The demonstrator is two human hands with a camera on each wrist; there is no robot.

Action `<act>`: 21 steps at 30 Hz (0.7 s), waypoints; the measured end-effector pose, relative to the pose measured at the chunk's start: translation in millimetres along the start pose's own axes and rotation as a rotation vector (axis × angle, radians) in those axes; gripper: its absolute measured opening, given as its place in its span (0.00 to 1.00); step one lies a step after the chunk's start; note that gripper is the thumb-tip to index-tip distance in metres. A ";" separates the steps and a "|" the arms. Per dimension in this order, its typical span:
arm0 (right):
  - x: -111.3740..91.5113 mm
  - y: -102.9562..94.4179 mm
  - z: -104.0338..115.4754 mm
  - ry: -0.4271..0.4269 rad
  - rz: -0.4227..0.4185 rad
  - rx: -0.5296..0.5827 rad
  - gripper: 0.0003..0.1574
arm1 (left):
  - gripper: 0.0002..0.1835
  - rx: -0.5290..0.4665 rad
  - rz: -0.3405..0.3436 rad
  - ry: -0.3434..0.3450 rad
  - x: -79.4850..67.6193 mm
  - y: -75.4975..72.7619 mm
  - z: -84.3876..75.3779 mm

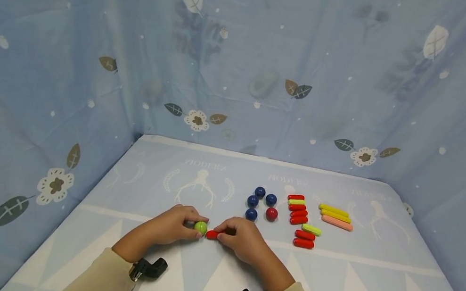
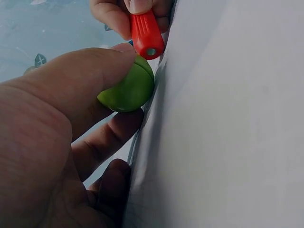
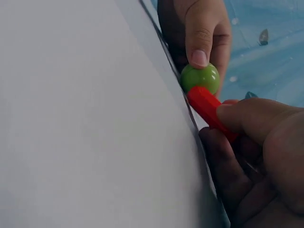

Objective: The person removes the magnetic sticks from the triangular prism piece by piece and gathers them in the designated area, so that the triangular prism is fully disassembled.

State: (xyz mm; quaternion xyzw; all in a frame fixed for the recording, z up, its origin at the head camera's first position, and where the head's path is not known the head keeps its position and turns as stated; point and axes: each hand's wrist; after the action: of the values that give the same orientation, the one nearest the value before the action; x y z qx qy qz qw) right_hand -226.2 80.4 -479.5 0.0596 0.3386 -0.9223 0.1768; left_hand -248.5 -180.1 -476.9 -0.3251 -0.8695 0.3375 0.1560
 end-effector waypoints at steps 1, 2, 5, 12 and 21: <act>-0.2 -0.4 -1.4 0.004 -0.001 0.001 0.08 | 0.26 0.003 0.001 0.003 0.1 -0.3 -0.3; -0.5 -1.2 -2.9 0.007 -0.001 0.005 0.08 | 0.26 0.006 0.003 0.003 0.4 -0.5 -0.6; -1.1 -4.6 -9.0 0.023 0.003 0.019 0.08 | 0.26 0.011 0.006 0.003 0.7 -0.7 -1.4; -8.2 -14.5 -20.8 0.087 0.008 0.073 0.09 | 0.26 0.029 0.008 -0.021 -2.7 0.4 -1.7; -26.3 -41.4 -35.6 0.226 -0.029 0.119 0.10 | 0.26 0.032 0.002 -0.027 -1.1 0.0 -2.4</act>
State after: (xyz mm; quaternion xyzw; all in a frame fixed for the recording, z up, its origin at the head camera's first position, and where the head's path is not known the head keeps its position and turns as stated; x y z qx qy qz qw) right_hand -217.2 140.2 -475.7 0.1688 0.3018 -0.9305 0.1205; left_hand -246.5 -179.7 -475.2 -0.3190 -0.8657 0.3558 0.1490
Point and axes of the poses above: each hand's wrist, its own x-axis towards the middle knuckle, its own y-axis out of the palm, z = x × y, and after that the axes turned 11 degrees about y, right-handed
